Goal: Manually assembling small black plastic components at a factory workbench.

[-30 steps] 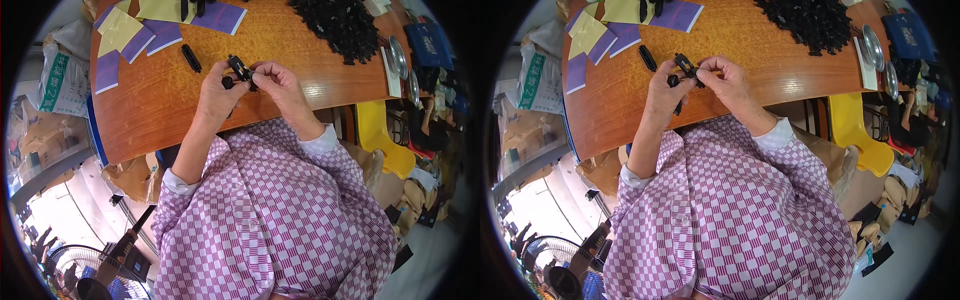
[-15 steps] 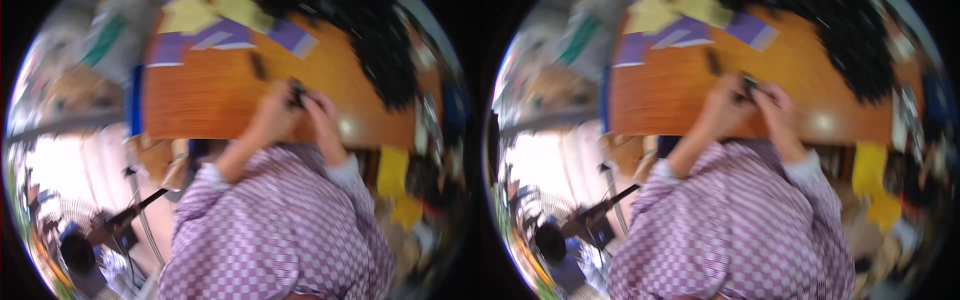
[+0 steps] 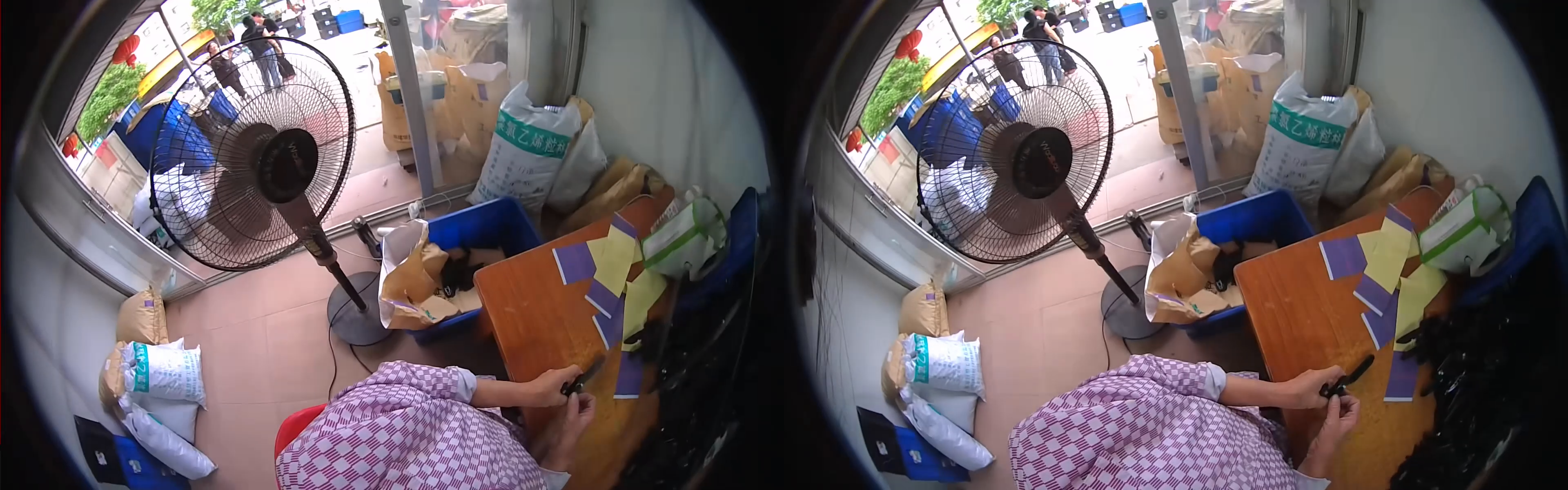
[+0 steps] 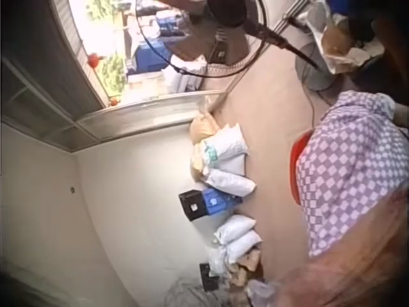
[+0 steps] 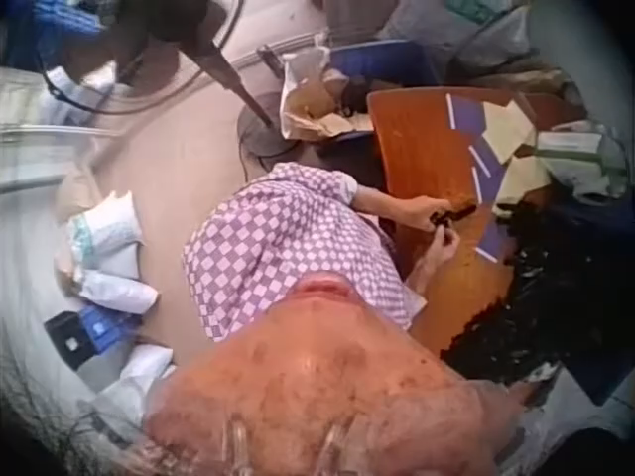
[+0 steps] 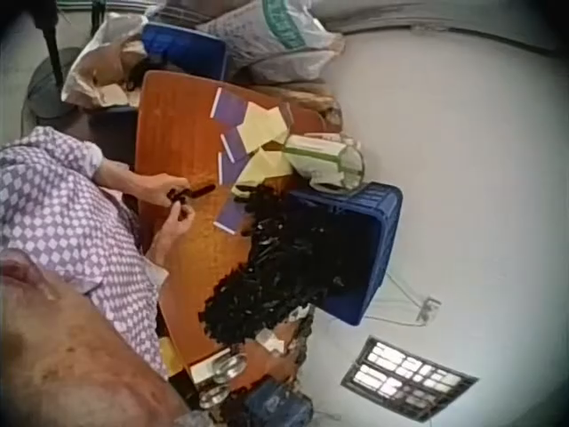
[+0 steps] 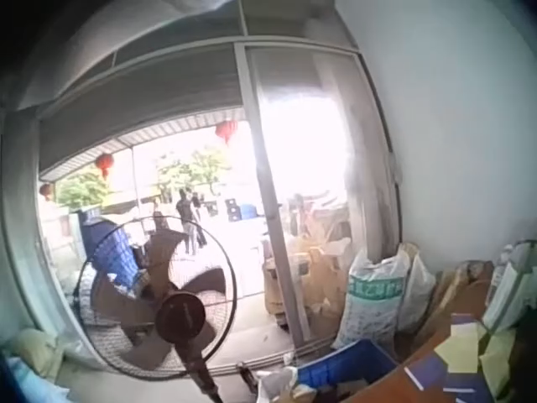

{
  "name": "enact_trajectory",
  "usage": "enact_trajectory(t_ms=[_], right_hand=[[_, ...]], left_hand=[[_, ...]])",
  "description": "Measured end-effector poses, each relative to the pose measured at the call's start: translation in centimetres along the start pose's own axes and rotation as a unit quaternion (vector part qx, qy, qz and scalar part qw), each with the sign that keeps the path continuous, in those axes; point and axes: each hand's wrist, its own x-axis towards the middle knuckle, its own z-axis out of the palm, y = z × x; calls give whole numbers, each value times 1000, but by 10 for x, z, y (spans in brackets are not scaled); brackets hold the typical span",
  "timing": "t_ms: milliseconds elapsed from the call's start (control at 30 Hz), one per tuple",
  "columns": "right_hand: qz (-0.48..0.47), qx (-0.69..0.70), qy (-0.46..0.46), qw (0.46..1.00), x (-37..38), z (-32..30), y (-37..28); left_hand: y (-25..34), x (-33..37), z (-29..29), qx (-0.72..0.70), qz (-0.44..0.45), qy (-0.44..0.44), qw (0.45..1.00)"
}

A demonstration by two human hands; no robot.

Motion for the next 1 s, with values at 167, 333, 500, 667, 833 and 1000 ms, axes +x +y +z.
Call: enact_trajectory(t_ms=[167, 333, 500, 667, 833, 1000], right_hand=[[55, 149, -51, 986, 4, 20, -34], [110, 223, -124, 960, 4, 11, -44], [110, 218, -115, 963, -2, 11, -40], [101, 185, -106, 972, -9, 7, -32], [91, 179, -103, 974, -15, 6, -28], [84, 165, -89, 979, -19, 11, -30]], left_hand=[[6, 2, -3, 5, 8, -21, 1000], [2, 1, 0, -20, 28, -40, 999], [-11, -1, 7, -30, 67, -38, 997], [-20, -6, 13, -57, 53, -51, 996], [-16, -12, 14, -60, 56, -55, 995], [-16, -14, 13, -60, 92, -46, 993]])
